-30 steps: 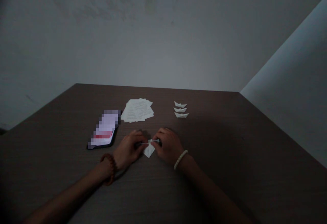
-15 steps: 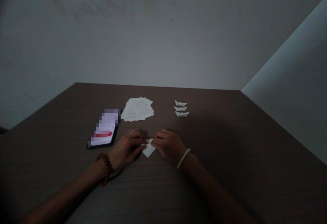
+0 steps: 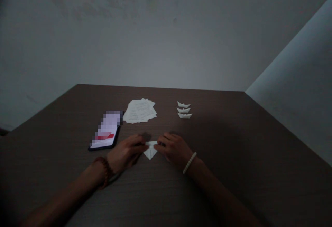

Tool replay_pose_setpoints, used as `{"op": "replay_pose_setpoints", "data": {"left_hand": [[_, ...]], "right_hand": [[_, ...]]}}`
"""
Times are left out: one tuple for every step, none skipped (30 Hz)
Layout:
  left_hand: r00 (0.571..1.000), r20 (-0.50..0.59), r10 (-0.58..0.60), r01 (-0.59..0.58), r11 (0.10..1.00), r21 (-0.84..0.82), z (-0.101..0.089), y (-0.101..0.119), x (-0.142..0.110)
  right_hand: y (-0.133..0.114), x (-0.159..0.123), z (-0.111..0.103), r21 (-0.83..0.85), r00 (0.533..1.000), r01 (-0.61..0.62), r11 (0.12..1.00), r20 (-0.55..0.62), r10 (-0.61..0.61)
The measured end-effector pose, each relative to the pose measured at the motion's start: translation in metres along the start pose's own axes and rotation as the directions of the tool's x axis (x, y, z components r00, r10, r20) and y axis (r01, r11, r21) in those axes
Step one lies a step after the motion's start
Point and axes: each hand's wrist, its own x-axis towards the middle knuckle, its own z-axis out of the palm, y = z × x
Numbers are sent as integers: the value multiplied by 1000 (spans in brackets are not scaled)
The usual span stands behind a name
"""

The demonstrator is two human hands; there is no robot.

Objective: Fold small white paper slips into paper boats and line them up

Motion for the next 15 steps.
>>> {"op": "replay_pose_setpoints", "data": {"left_hand": [[1000, 17, 2, -2, 1000, 15, -1, 1, 0], [999, 32, 3, -3, 1000, 25, -2, 1, 0], [999, 41, 4, -5, 1000, 30, -3, 2, -1], [999, 42, 9, -10, 999, 30, -4, 2, -1], [999, 39, 15, -16, 1000, 26, -4, 2, -2], [999, 34, 20, -20, 1000, 20, -4, 2, -2], [999, 29, 24, -24, 1000, 12, -4, 2, -3], [999, 25, 25, -25, 1000, 3, -4, 2, -3], [999, 24, 22, -21, 1000, -6, -4, 2, -3], [1000, 25, 17, -17, 1000, -16, -4, 2, -4], [1000, 26, 12, -12, 1000, -25, -4, 2, -4], [1000, 24, 10, -9, 999, -34, -4, 3, -4], [1000, 22, 8, -7, 999, -42, -5, 3, -4], [1000, 23, 8, -6, 999, -49, -5, 4, -5], [1000, 23, 7, -6, 998, -55, -6, 5, -5]], "right_hand": [[-1, -1, -1, 1, 1000, -8, 1000, 10, 8], [-1, -1, -2, 5, 1000, -19, 1000, 20, 19], [-2, -2, -3, 11, 999, -29, 1000, 28, 28], [-3, -2, -4, 18, 999, -37, 999, 35, 37], [-3, -3, -5, 26, 998, -43, 999, 41, 42], [-4, -3, -6, 33, 998, -48, 998, 46, 46], [-4, -4, -7, 41, 998, -49, 998, 49, 47], [-5, -4, -8, 52, 998, -52, 997, 49, 49], [-6, -4, -8, 67, 998, -57, 996, 45, 54], [-7, -4, -8, 86, 997, -66, 994, 36, 63], [-8, -4, -7, 108, 997, -80, 991, 19, 78], [-9, -4, -6, 132, 995, -98, 986, 0, 99], [-11, -4, -5, 155, 992, -121, 980, -21, 126], [-13, -3, -3, 175, 987, -144, 974, -43, 154], [-14, -2, -1, 191, 981, -167, 967, -62, 182]]}}
